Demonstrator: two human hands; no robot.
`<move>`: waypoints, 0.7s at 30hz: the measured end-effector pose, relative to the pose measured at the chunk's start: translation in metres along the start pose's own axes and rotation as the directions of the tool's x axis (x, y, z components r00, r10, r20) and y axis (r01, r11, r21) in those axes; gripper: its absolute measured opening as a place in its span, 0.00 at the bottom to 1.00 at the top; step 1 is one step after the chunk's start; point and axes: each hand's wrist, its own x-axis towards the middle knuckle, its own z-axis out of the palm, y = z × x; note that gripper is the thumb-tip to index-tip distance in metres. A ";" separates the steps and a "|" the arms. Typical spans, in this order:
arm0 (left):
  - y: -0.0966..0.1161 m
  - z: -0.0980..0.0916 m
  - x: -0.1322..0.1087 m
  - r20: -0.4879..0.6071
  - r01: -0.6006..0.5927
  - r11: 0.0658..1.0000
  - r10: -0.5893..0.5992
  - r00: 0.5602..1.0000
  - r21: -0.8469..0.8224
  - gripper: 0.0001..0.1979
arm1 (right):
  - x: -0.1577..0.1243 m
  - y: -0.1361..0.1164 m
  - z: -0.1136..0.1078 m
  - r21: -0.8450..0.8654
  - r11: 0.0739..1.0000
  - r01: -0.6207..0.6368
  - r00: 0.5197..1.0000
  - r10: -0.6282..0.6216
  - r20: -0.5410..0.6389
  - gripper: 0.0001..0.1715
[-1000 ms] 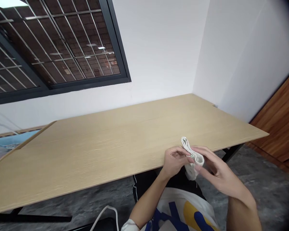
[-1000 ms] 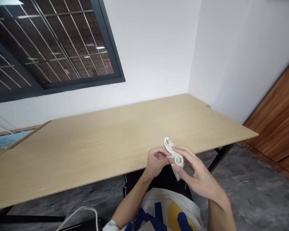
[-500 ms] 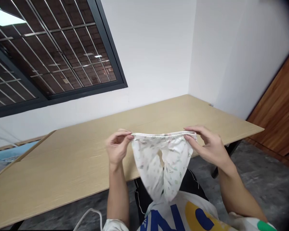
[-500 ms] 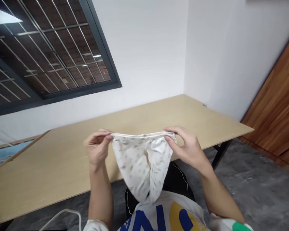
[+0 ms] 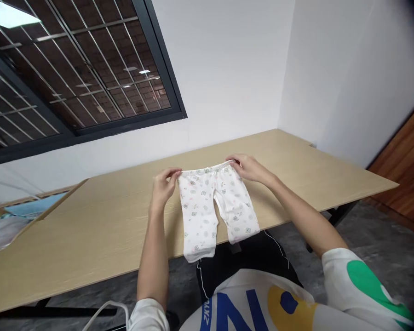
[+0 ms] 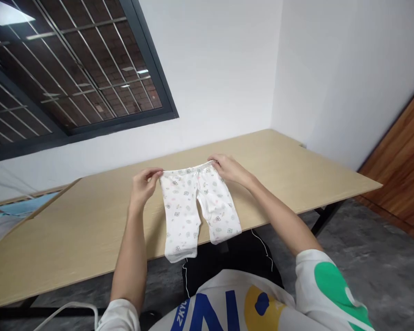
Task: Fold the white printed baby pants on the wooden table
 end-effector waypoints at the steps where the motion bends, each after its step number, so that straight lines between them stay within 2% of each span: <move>1: -0.010 0.008 0.002 0.069 0.046 0.998 -0.050 0.996 0.051 0.11 | 0.008 0.010 0.009 -0.013 0.999 -0.037 0.998 0.038 0.054 0.18; 3: -0.028 0.025 0.007 0.173 0.099 0.988 -0.119 0.978 0.118 0.12 | 0.021 0.032 0.030 -0.045 0.991 -0.128 0.977 0.134 0.166 0.17; 6: -0.053 0.052 0.011 0.281 0.139 0.973 -0.189 0.941 0.187 0.12 | 0.036 0.062 0.063 -0.104 0.963 -0.249 0.919 0.268 0.289 0.14; 10: -0.079 0.088 0.013 0.371 0.188 0.928 -0.307 0.876 0.322 0.09 | 0.048 0.094 0.103 -0.148 0.939 -0.311 0.871 0.343 0.352 0.11; 12: -0.087 0.104 0.015 0.381 0.209 0.900 -0.360 0.852 0.382 0.11 | 0.053 0.106 0.118 -0.167 0.927 -0.334 0.854 0.373 0.362 0.10; 15: -0.092 0.122 0.019 0.367 0.231 0.867 -0.409 0.835 0.442 0.20 | 0.059 0.122 0.134 -0.194 0.907 -0.374 0.839 0.420 0.346 0.12; 18: -0.086 0.130 0.024 0.333 0.254 0.843 -0.438 0.835 0.474 0.21 | 0.064 0.135 0.145 -0.208 0.885 -0.417 0.829 0.464 0.311 0.15; 21: -0.068 0.134 0.029 0.312 0.272 0.830 -0.456 0.834 0.487 0.19 | 0.066 0.144 0.152 -0.199 0.867 -0.457 0.818 0.498 0.289 0.17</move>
